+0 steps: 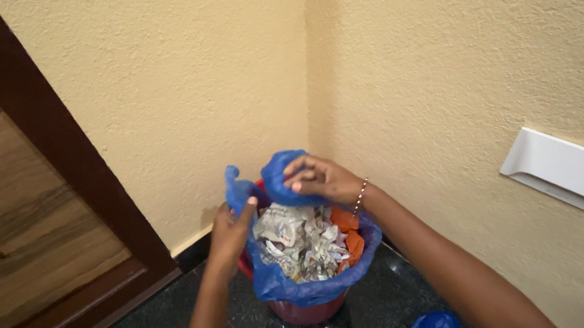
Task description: The person removes a full blue trash bag from a red bucket, ties it shut, and places it on the floor. They then retrieve a new blue trash bag, line the bucket with it, and place the tied full bag inside the bucket.
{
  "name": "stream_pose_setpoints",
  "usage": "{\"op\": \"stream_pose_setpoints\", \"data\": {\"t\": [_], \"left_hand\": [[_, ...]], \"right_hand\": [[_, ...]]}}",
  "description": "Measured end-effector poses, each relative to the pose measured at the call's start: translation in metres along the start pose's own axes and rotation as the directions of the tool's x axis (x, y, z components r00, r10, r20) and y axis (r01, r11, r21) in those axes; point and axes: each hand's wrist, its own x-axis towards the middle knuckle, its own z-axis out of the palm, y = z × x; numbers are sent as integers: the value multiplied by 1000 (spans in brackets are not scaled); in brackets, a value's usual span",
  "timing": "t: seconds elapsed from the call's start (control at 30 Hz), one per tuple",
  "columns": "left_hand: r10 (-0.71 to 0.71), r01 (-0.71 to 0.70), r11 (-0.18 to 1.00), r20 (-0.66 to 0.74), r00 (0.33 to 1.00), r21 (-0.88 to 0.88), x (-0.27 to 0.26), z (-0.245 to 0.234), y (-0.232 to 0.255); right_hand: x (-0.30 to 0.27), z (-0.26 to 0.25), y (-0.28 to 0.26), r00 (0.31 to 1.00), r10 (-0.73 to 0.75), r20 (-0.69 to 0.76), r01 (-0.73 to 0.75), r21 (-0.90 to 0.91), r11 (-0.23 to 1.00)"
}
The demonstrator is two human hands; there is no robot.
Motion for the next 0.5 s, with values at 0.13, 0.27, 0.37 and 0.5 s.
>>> {"op": "stream_pose_setpoints", "data": {"t": [0.13,0.27,0.37,0.5], "left_hand": [[-48,53,997,84,995,-57,-4,16,-5],[49,-17,988,202,978,-156,0,16,-20],[162,-166,986,131,978,26,2,16,-26],[251,-247,964,-27,968,98,-1,-2,-16]], "right_hand": [[1,12,11,952,-134,274,157,-63,986],[7,-8,43,957,-85,279,144,-198,970],[10,-26,66,996,-79,32,85,-403,911],[-7,-68,80,993,-111,-45,53,-668,743]]}}
